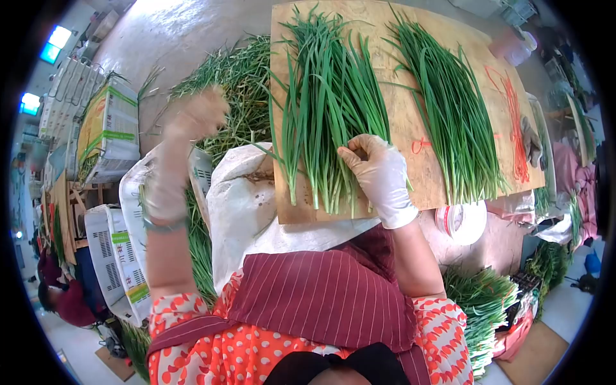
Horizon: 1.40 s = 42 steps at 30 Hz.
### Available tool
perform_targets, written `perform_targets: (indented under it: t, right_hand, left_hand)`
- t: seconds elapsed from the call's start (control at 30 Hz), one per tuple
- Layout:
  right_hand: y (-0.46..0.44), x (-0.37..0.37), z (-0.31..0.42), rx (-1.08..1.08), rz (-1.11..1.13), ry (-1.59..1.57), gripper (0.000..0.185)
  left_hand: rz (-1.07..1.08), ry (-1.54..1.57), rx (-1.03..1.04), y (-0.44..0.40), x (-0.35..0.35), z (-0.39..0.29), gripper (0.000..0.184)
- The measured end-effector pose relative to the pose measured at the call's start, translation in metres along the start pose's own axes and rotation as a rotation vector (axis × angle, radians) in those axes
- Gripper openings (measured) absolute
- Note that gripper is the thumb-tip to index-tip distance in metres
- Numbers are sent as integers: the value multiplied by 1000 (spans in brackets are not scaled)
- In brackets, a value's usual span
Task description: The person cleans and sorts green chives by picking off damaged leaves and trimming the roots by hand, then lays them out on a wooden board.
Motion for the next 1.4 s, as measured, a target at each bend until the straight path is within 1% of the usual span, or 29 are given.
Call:
perform_targets:
  t: [0.1,0.13,0.17,0.23,0.27,0.3,0.37,0.43,0.57,0.6,0.63,0.67,0.73,0.77,0.83,0.87,0.9,0.93,0.97,1.0,1.03,1.1,1.13,1.17,1.23,1.27,1.3,1.37,1.4]
  right_hand:
    - [8,-1,6,-8,-67,-72,16]
    - [13,-1,9,-12,-71,-71,16]
    - [18,-3,14,-50,-116,-34,16]
    - [28,-11,22,-93,-166,7,16]
    - [30,-19,29,-131,-196,-6,15]
    - [32,-27,36,-167,-225,-20,14]
    - [30,-42,45,-141,-328,-99,13]
    - [29,-58,42,-25,-433,-327,13]
    - [8,-37,-4,-101,-305,71,20]
    - [6,-33,-15,-149,-239,150,47]
    - [2,-29,-25,-158,-243,151,47]
    - [-1,-25,-30,-333,-345,408,59]
    - [-5,-21,-25,-140,-71,591,93]
    - [-7,-17,-19,-143,-74,590,93]
    - [-8,-1,-16,92,227,468,105]
    - [-7,6,-15,74,196,443,109]
    - [-6,10,-10,67,195,444,109]
    - [-4,15,-4,74,264,427,108]
    - [-2,19,-1,82,332,411,108]
    - [0,25,-10,105,315,271,109]
    - [4,28,-17,97,313,272,109]
    - [7,20,-23,-15,39,304,110]
    - [7,19,-27,120,62,228,106]
    - [6,21,-24,118,58,229,106]
    - [9,25,0,409,200,-226,100]
    - [3,25,23,506,321,-33,90]
    - [3,43,18,500,316,-33,90]
    - [-1,88,2,517,277,-619,78]
    - [-7,92,16,527,286,-622,63]
  left_hand:
    - [-251,0,-89,63,73,49,52]
    - [-221,-96,-246,69,91,52,65]
    - [-221,-90,-240,69,106,50,65]
    - [-299,-548,172,65,125,39,76]
    - [-312,-578,187,54,128,50,88]
    - [-314,-574,196,48,131,52,88]
    - [-452,-834,392,40,137,49,101]
    - [-448,-858,429,37,144,56,105]
    - [-494,-674,467,42,158,59,100]
    - [-506,-550,392,44,156,60,98]
    - [-517,-425,318,46,156,62,96]
    - [-522,-420,320,51,158,61,96]
    - [-455,65,146,62,161,64,91]
    - [-413,303,56,66,163,63,89]
    - [-387,335,73,68,166,57,85]
    - [-381,370,-19,68,169,59,85]
    - [-377,406,-112,67,172,61,84]
    - [-425,361,-129,66,174,59,76]
    - [-428,367,-124,66,170,56,76]
    - [-363,437,-153,66,168,52,71]
    - [-297,505,-179,65,165,49,66]
    - [-305,560,-219,66,158,53,59]
    - [-300,529,-202,66,156,57,57]
    - [-292,497,-188,65,154,59,55]
    - [-297,555,-170,63,158,55,52]
    - [-336,642,-241,60,158,58,50]
    - [-375,730,-308,56,156,60,48]
    - [-379,816,-320,45,144,59,43]
    - [-403,873,-378,40,134,60,40]
Point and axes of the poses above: each hand's wrist, its own y-axis away from the middle knuckle, its own x-axis out of the palm, z = x × y, the point moved 3 cm from there along -y, towards the middle knuckle, and after that the axes turned 14 degrees about -z, right-handed, at the moved point
